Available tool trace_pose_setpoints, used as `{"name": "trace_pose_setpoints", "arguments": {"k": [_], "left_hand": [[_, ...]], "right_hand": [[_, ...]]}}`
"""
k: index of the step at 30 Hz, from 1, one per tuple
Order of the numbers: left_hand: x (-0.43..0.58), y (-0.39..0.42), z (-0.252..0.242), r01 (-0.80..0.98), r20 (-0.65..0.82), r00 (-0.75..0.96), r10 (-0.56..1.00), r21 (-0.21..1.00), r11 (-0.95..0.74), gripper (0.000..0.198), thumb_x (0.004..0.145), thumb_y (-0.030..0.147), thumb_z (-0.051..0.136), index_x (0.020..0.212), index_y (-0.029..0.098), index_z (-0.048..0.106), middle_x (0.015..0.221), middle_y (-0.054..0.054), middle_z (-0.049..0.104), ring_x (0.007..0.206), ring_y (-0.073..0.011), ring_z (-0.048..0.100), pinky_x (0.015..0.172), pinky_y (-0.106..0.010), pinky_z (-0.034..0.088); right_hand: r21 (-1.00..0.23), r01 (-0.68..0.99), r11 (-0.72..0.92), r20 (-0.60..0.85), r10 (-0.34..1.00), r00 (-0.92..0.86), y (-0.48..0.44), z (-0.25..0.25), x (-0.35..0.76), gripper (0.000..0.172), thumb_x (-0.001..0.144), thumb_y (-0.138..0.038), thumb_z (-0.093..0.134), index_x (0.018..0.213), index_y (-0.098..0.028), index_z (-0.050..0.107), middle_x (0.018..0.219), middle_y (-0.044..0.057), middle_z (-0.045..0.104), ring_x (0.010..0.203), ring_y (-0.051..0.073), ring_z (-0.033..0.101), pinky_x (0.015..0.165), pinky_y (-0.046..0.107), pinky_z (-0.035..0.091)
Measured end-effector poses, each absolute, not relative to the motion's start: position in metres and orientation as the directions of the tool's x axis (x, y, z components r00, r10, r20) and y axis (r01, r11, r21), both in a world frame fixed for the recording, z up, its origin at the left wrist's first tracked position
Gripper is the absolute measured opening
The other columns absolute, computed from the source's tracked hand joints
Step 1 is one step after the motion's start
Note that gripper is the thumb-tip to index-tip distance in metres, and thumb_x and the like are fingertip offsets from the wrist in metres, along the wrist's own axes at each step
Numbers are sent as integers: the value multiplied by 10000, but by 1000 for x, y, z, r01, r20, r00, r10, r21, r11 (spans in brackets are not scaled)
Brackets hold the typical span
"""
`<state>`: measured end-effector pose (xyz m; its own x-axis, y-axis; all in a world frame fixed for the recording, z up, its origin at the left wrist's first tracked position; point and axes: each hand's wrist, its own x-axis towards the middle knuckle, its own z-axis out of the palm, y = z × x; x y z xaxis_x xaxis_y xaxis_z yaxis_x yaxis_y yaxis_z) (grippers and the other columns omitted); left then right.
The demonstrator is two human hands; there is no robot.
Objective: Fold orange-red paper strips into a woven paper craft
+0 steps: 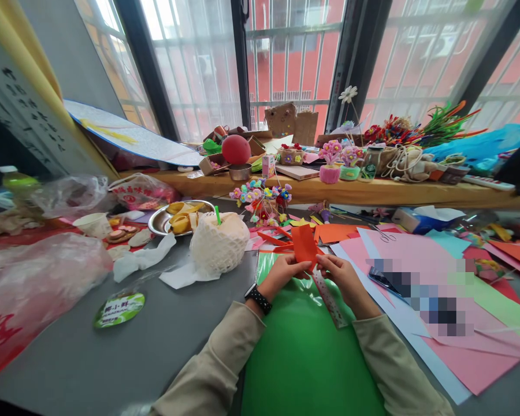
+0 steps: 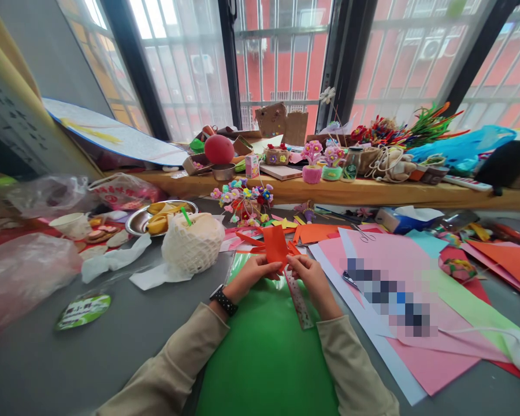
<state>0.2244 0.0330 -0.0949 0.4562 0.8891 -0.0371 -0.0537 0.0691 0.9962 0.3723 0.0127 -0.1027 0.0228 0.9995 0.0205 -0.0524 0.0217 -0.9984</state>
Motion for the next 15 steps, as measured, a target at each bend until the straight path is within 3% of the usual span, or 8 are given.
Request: {"name": "trace_pose_setpoints", "arguments": {"k": [15], "left_hand": [[225, 31, -92, -57, -64, 429, 901, 994, 97, 302, 577, 328, 607, 774, 100, 585, 618, -38, 593, 517, -97, 545, 538, -215, 418]], "right_hand": [[-933, 280, 227, 254, 965, 66, 11, -101, 372, 240, 683, -377, 485, 633, -150, 541, 516, -13, 491, 468, 93, 423, 463, 200, 344]]}}
